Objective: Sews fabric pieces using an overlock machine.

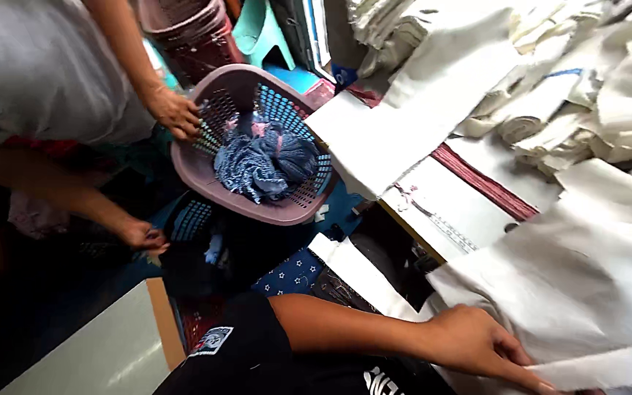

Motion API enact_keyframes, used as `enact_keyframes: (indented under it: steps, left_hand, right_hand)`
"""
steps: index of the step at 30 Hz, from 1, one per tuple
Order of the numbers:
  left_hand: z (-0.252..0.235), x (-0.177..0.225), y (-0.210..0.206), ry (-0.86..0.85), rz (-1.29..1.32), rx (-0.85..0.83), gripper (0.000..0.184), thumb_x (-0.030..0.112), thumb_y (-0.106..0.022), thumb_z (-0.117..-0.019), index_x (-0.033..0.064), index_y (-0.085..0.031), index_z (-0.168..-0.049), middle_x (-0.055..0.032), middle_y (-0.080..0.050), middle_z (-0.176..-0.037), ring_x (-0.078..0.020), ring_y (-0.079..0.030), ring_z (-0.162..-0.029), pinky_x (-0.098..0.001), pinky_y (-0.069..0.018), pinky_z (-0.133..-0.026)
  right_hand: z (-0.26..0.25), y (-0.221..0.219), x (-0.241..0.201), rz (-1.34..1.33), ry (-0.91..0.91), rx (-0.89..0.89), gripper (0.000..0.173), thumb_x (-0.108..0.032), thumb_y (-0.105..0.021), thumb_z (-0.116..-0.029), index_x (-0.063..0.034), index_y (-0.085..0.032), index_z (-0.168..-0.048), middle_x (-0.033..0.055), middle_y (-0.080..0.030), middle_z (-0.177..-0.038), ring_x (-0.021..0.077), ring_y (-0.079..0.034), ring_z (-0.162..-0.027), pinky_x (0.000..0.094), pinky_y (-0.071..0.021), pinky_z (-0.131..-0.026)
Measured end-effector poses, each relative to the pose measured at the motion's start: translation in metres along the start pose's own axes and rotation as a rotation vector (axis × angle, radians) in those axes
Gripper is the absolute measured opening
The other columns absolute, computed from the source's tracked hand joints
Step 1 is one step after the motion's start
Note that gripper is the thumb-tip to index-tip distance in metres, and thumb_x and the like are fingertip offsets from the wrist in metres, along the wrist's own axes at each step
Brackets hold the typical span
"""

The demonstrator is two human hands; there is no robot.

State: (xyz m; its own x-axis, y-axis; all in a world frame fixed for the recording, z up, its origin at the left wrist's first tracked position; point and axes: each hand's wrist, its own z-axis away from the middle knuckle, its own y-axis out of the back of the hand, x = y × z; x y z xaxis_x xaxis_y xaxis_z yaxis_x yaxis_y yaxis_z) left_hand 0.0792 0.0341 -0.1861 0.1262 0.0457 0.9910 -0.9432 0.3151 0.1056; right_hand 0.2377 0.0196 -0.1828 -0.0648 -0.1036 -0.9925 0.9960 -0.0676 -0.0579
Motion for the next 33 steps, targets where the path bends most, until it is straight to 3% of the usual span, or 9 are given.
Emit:
enact_keyframes:
  steps: [2, 7, 10, 12, 23, 26, 29, 31, 33]
  left_hand:
    - [0.001, 0.000, 0.001, 0.005, -0.016, 0.027, 0.025, 0.023, -0.074, -0.0940, -0.0013, -0.077, -0.089, -0.0114, -0.072, -0.074, -0.0211, -0.068, -0.070, -0.0449, -0.0536, -0.070]
    - [0.013, 0.006, 0.002, 0.029, 0.041, 0.074, 0.024, 0.019, -0.071, -0.0961, -0.0001, -0.074, -0.082, -0.0042, -0.069, -0.071, -0.0068, -0.064, -0.064, -0.0276, -0.0533, -0.064]
    - [0.016, 0.014, 0.006, 0.173, 0.339, -0.066, 0.017, 0.014, -0.068, -0.0979, -0.0002, -0.074, -0.092, -0.0023, -0.073, -0.078, -0.0063, -0.069, -0.071, -0.0257, -0.0582, -0.069]
    - [0.018, 0.020, 0.007, 0.238, 0.460, -0.114, 0.014, 0.011, -0.068, -0.0983, 0.0004, -0.074, -0.092, -0.0029, -0.075, -0.080, -0.0084, -0.071, -0.073, -0.0268, -0.0602, -0.071]
    - [0.015, 0.014, -0.001, 0.113, 0.136, -0.017, 0.018, 0.014, -0.071, -0.0969, 0.0021, -0.074, -0.084, -0.0010, -0.074, -0.075, -0.0039, -0.069, -0.066, -0.0212, -0.0578, -0.063]
    - [0.016, 0.013, -0.001, 0.071, 0.068, 0.005, 0.017, 0.013, -0.072, -0.0954, 0.0032, -0.075, -0.083, 0.0022, -0.072, -0.072, -0.0002, -0.066, -0.064, -0.0189, -0.0571, -0.062]
    - [0.012, 0.033, 0.019, -0.100, -0.387, -0.058, 0.024, 0.032, -0.069, -0.0968, 0.0116, -0.078, -0.087, 0.0061, -0.076, -0.080, 0.0001, -0.071, -0.075, -0.0246, -0.0598, -0.071]
    - [0.002, 0.064, 0.035, -0.283, -0.531, 0.013, 0.024, 0.033, -0.067, -0.0994, 0.0128, -0.078, -0.095, 0.0047, -0.077, -0.088, -0.0018, -0.071, -0.081, -0.0251, -0.0602, -0.072]
    - [-0.017, 0.087, 0.043, -0.452, -0.543, 0.047, 0.026, 0.030, -0.062, -0.1021, 0.0088, -0.077, -0.106, -0.0021, -0.076, -0.107, -0.0087, -0.070, -0.105, -0.0294, -0.0579, -0.090]
  right_hand:
    - [-0.004, 0.005, 0.004, -0.084, -0.042, -0.045, 0.029, 0.011, -0.053, -0.0934, -0.0088, -0.059, -0.113, -0.0101, -0.074, -0.095, 0.0031, -0.072, -0.088, 0.0241, -0.0615, -0.081]
    - [0.004, 0.009, 0.009, -0.061, -0.050, -0.051, 0.017, -0.005, -0.063, -0.0944, -0.0138, -0.074, -0.104, -0.0071, -0.075, -0.089, 0.0040, -0.070, -0.075, 0.0234, -0.0616, -0.068]
    - [0.006, 0.013, 0.007, -0.111, -0.042, -0.112, 0.016, -0.007, -0.061, -0.0991, -0.0068, -0.074, -0.106, -0.0015, -0.075, -0.091, 0.0053, -0.070, -0.076, 0.0240, -0.0614, -0.068]
    - [0.003, 0.017, 0.006, -0.126, -0.011, -0.176, 0.016, -0.002, -0.058, -0.1000, -0.0005, -0.073, -0.107, 0.0012, -0.075, -0.093, 0.0059, -0.071, -0.082, 0.0245, -0.0613, -0.076]
    - [-0.003, 0.030, -0.004, 0.002, 0.141, -0.339, 0.026, -0.009, -0.049, -0.1029, 0.0014, -0.071, -0.095, 0.0028, -0.071, -0.096, 0.0021, -0.065, -0.088, 0.0201, -0.0557, -0.078]
    - [0.000, 0.022, -0.005, 0.031, 0.181, -0.224, 0.023, -0.018, -0.065, -0.1000, 0.0005, -0.072, -0.088, 0.0041, -0.073, -0.091, 0.0047, -0.068, -0.084, 0.0224, -0.0596, -0.075]
    - [0.001, 0.015, -0.007, 0.066, 0.166, -0.138, 0.021, -0.016, -0.070, -0.0969, -0.0013, -0.073, -0.082, 0.0018, -0.073, -0.086, 0.0015, -0.067, -0.080, 0.0186, -0.0573, -0.074]
    - [0.001, 0.014, -0.007, 0.048, 0.148, -0.138, 0.022, -0.017, -0.070, -0.0976, -0.0015, -0.073, -0.083, 0.0012, -0.072, -0.084, 0.0010, -0.066, -0.078, 0.0177, -0.0561, -0.071]
    - [0.002, 0.014, -0.012, 0.042, 0.146, -0.149, 0.021, -0.018, -0.070, -0.0975, -0.0021, -0.074, -0.085, 0.0006, -0.073, -0.084, 0.0009, -0.067, -0.078, 0.0179, -0.0571, -0.071]
